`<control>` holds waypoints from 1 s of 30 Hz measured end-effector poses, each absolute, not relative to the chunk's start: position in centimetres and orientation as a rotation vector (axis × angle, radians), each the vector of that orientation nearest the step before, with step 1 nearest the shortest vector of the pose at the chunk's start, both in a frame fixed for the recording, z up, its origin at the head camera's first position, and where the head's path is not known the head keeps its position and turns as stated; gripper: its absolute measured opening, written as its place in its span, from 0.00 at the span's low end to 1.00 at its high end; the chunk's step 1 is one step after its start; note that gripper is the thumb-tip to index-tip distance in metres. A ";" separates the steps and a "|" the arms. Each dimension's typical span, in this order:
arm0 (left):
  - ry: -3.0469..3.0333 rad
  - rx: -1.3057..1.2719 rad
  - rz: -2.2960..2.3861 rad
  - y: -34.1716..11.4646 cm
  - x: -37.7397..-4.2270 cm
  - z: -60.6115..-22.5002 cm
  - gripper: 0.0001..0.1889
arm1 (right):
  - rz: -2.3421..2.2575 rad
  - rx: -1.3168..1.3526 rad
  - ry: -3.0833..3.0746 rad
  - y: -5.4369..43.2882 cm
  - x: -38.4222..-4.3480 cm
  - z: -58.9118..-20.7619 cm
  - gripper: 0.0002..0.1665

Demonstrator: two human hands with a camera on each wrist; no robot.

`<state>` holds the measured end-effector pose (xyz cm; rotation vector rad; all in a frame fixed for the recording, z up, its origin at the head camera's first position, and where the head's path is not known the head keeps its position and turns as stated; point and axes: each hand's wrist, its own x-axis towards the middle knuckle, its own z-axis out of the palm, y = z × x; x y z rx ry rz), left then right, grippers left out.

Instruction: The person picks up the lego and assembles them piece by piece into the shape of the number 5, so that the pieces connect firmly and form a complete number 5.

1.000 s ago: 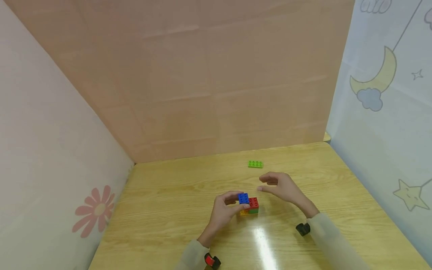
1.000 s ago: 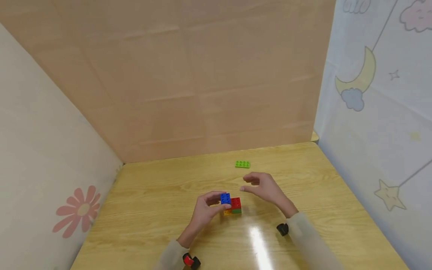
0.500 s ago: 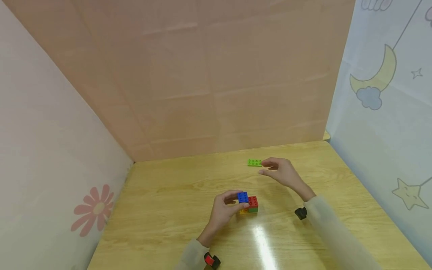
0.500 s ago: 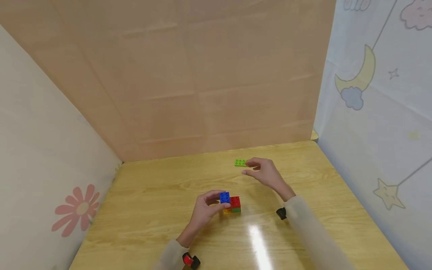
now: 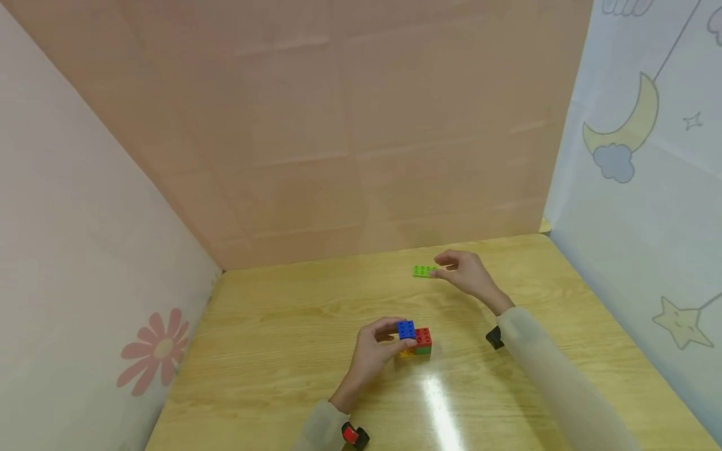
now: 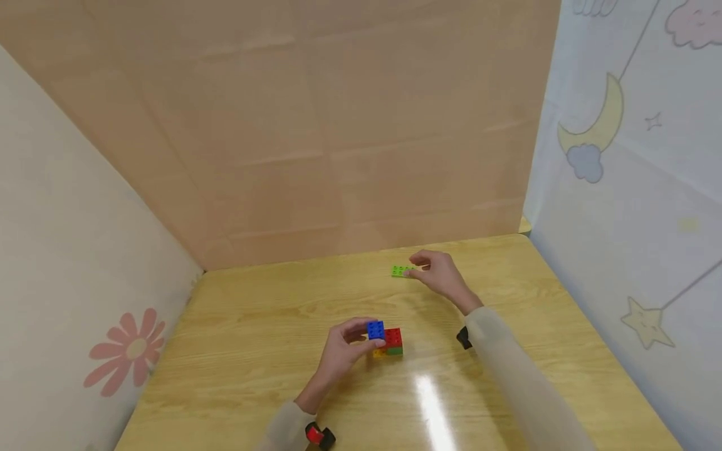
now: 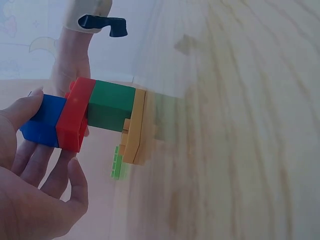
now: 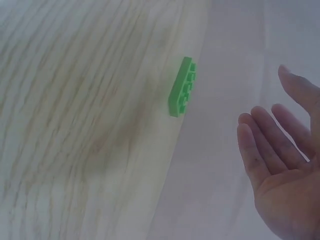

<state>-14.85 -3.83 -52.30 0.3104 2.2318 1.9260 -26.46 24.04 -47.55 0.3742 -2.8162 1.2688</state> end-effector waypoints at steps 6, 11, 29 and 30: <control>2.235 0.297 1.912 -3.7 -14.7 -52.0 0.18 | 1.267 0.354 -2.846 24.1 -27.4 -48.2 0.26; 2.236 0.300 1.915 -3.8 -14.7 -51.9 0.18 | 1.261 0.343 -2.855 24.0 -28.2 -48.7 0.27; 2.220 0.355 1.935 -3.7 -14.8 -52.1 0.18 | 1.241 0.340 -2.986 24.0 -30.7 -52.0 0.32; 2.218 0.352 1.934 -3.7 -14.8 -52.1 0.18 | 1.238 0.341 -2.986 24.0 -30.7 -52.1 0.32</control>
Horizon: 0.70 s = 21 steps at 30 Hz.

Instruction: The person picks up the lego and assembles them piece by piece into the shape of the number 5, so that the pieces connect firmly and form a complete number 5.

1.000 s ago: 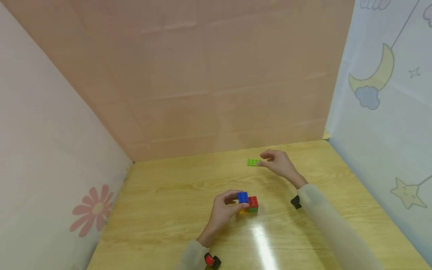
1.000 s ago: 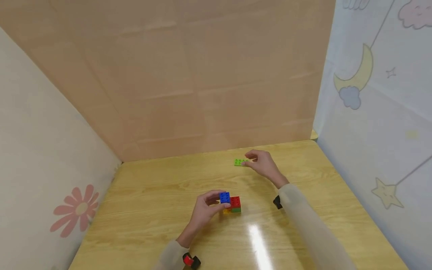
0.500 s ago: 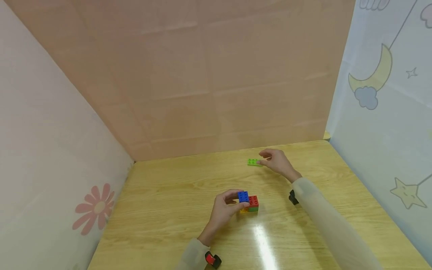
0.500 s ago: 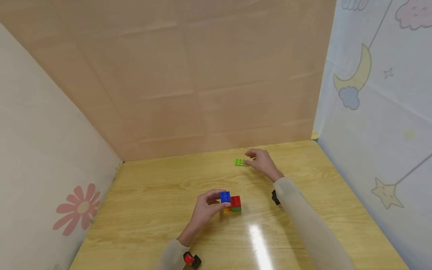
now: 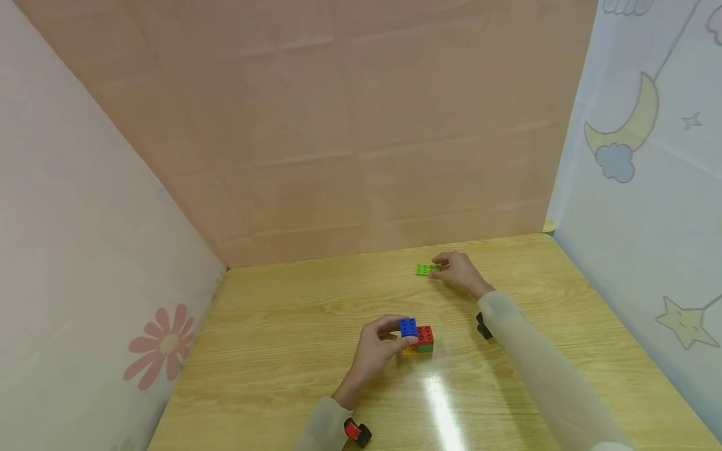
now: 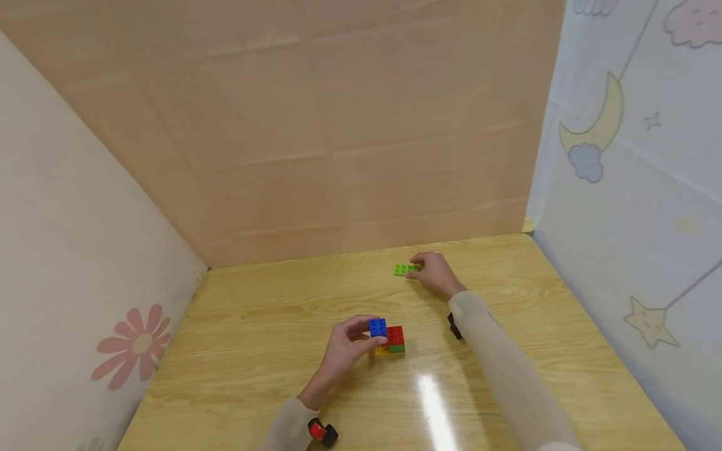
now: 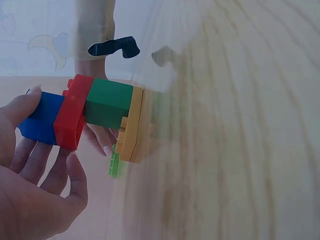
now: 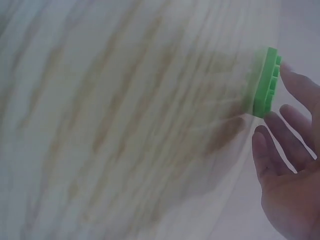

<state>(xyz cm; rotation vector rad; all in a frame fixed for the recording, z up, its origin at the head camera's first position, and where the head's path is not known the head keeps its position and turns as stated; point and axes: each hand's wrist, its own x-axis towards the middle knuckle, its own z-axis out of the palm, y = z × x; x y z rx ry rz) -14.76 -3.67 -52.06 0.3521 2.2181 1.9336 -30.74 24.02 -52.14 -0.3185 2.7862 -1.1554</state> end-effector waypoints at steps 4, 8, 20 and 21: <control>2.209 0.351 1.934 -3.7 -14.7 -52.0 0.18 | -1.129 -0.321 2.803 24.0 -30.9 -52.5 0.32; 2.205 0.371 1.942 -3.8 -14.7 -52.1 0.17 | -1.118 -0.310 2.801 23.9 -31.0 -52.6 0.33; 2.204 0.367 1.933 -3.8 -14.9 -51.9 0.16 | -1.105 -0.289 2.796 23.8 -31.6 -53.2 0.31; 2.202 0.363 1.931 -3.8 -14.9 -51.8 0.16 | -1.105 -0.295 2.797 23.8 -31.7 -53.2 0.30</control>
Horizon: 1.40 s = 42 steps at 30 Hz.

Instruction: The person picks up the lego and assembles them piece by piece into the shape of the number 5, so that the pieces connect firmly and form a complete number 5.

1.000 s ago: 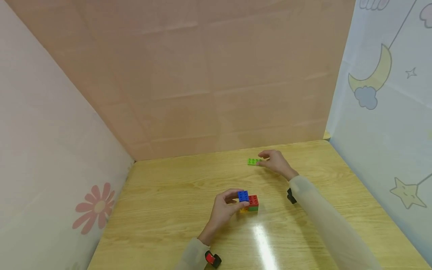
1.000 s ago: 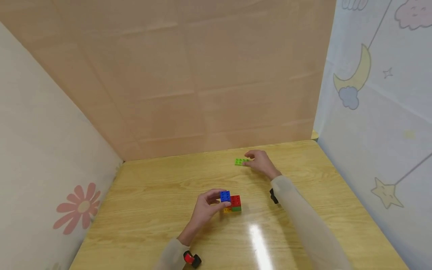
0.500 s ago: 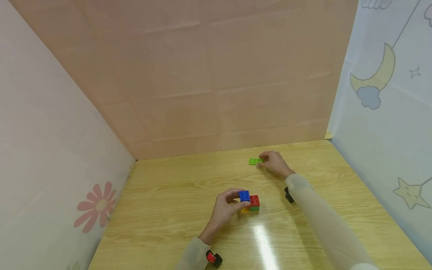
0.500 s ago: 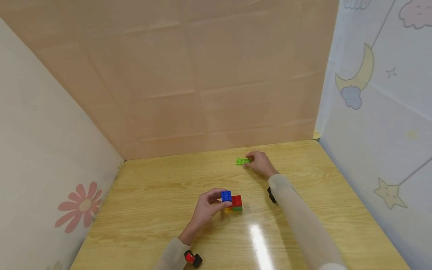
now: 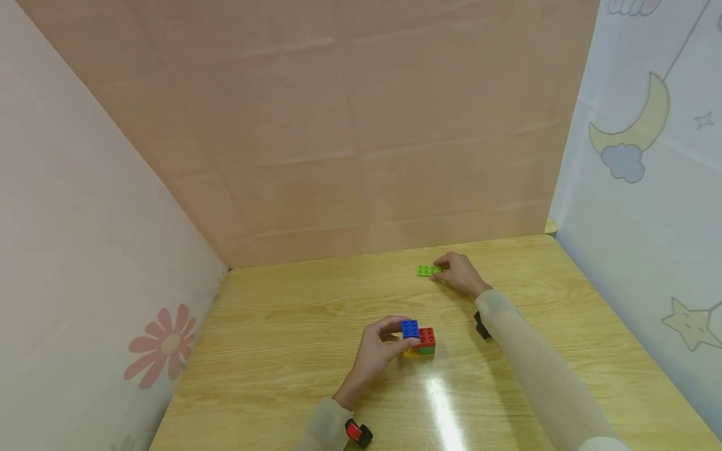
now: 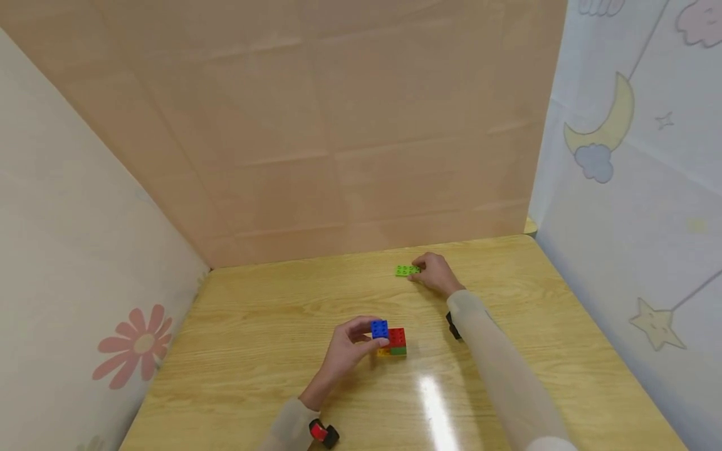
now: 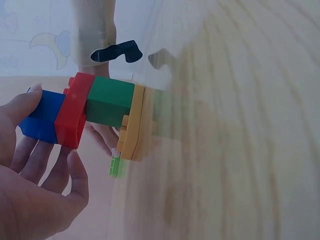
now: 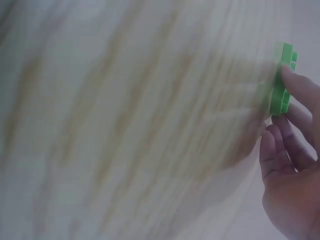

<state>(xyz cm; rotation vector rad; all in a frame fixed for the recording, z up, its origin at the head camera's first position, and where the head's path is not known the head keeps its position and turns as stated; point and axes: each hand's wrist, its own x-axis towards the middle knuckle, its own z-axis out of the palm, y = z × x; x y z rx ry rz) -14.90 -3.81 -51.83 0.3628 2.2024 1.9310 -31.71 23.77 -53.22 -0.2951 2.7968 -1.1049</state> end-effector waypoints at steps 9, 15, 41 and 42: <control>2.200 0.365 1.925 -3.9 -15.0 -51.9 0.16 | -1.110 -0.307 2.802 23.5 -31.9 -53.6 0.29; 2.196 0.378 1.930 -4.0 -15.1 -52.0 0.17 | -1.113 -0.308 2.809 23.2 -31.6 -53.1 0.26; 2.200 0.364 1.906 -3.6 -15.2 -51.8 0.17 | -1.146 -0.422 2.838 22.9 -30.8 -50.3 0.25; 2.202 0.367 1.903 -3.6 -15.2 -51.8 0.17 | -1.142 -0.446 2.848 22.8 -30.6 -49.9 0.25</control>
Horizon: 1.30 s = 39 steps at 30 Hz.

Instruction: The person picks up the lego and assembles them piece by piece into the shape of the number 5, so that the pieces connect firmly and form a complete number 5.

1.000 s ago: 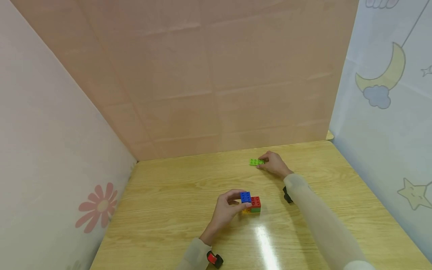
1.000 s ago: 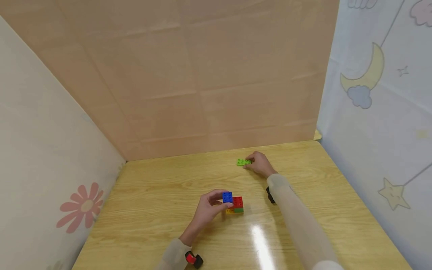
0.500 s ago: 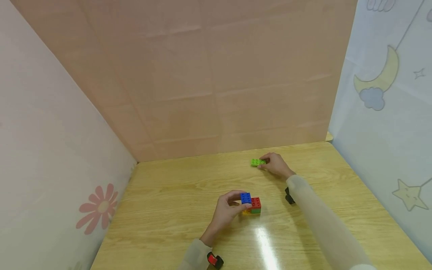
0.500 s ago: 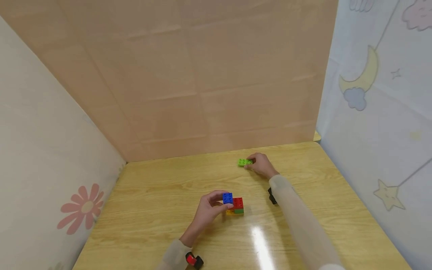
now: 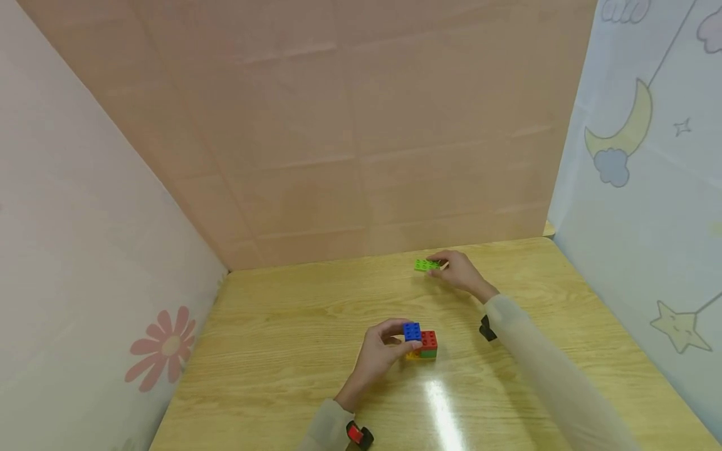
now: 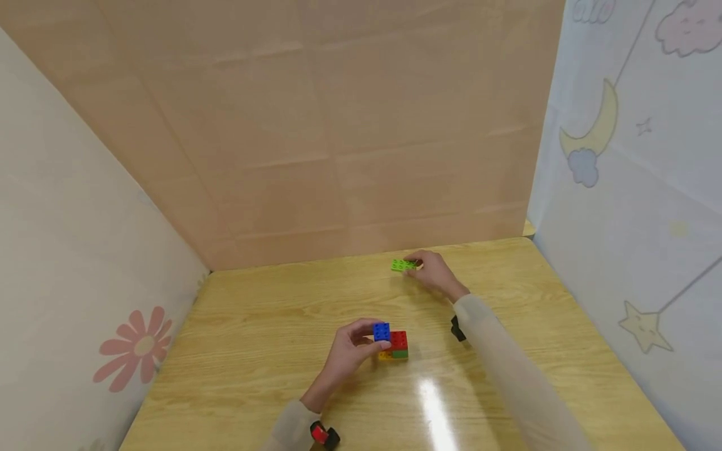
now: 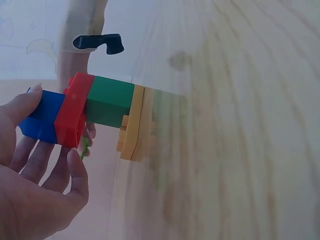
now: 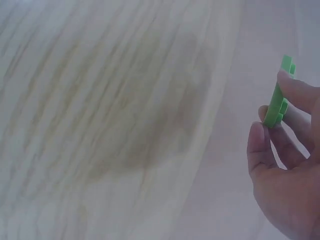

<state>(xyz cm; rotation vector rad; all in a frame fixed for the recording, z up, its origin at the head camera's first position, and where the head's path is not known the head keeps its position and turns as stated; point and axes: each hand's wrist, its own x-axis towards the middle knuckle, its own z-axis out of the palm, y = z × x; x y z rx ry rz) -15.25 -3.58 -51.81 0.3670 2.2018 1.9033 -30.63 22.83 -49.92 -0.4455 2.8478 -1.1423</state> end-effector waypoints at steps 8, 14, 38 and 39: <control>2.197 0.397 1.900 -3.4 -15.5 -52.1 0.16 | -1.152 -0.565 2.857 22.4 -28.9 -47.7 0.24; 2.202 0.412 1.897 -3.2 -15.3 -52.1 0.17 | -1.160 -0.654 2.840 22.2 -27.2 -46.2 0.24; 2.231 0.418 1.888 -3.4 -15.4 -52.2 0.16 | -1.138 -0.931 2.746 20.3 -18.9 -41.8 0.20; 2.232 0.419 1.887 -3.4 -15.4 -52.2 0.17 | -1.135 -0.935 2.743 20.3 -18.6 -41.8 0.20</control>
